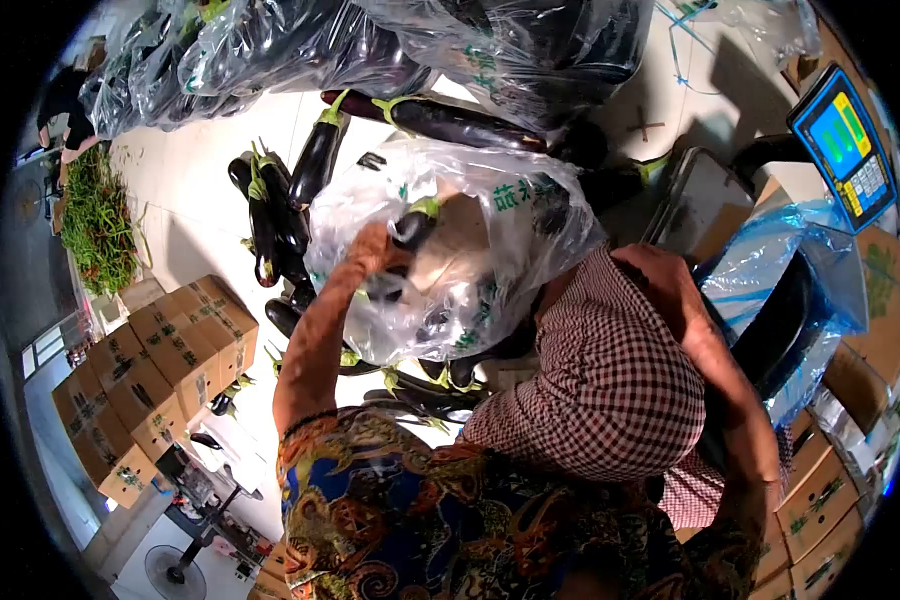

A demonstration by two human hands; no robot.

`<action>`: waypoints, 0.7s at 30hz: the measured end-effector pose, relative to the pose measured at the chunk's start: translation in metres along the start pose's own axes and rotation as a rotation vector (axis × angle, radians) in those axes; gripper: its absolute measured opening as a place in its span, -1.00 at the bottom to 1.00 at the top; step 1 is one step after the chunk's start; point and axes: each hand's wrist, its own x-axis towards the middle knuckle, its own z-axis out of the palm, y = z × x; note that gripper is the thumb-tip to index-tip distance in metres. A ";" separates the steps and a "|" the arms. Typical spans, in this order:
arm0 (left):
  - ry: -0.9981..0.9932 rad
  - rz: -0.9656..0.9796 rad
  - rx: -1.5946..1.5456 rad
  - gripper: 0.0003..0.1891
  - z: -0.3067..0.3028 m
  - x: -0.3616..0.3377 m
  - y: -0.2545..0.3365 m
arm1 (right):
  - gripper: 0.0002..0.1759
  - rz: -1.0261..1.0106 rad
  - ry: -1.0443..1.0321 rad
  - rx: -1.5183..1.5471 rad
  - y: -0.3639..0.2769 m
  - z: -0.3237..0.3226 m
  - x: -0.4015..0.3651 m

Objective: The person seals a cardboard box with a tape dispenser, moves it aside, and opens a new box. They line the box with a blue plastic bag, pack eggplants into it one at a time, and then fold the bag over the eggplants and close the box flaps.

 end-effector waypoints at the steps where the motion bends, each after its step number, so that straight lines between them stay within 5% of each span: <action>1: 0.006 0.043 -0.144 -0.42 -0.001 -0.024 0.012 | -0.69 -0.021 0.025 0.017 0.002 0.000 0.002; 3: 0.044 0.089 -0.144 -0.33 0.000 -0.066 0.039 | -0.67 0.081 0.002 0.056 0.006 0.000 0.008; 4: 0.095 0.179 -0.371 -0.33 0.007 -0.076 0.027 | -0.67 0.113 0.010 0.069 0.009 0.003 0.011; 5: -0.044 0.134 -0.747 -0.37 -0.021 -0.115 0.090 | -0.66 0.145 0.011 0.084 0.010 0.008 0.014; 7: -0.116 0.135 -0.958 -0.40 -0.033 -0.133 0.090 | -0.55 0.067 0.050 0.044 0.008 0.015 0.023; 11: -0.011 0.398 -1.336 -0.54 -0.046 -0.128 0.101 | -0.52 -0.009 0.019 0.053 -0.013 0.016 0.033; 15: 0.103 0.467 -1.580 -0.66 -0.064 -0.117 0.136 | -0.55 0.050 -0.082 0.109 -0.020 0.012 0.034; 21: 0.307 0.095 -1.569 -0.55 -0.076 -0.090 0.170 | -0.52 0.016 -0.013 0.092 -0.020 0.013 0.028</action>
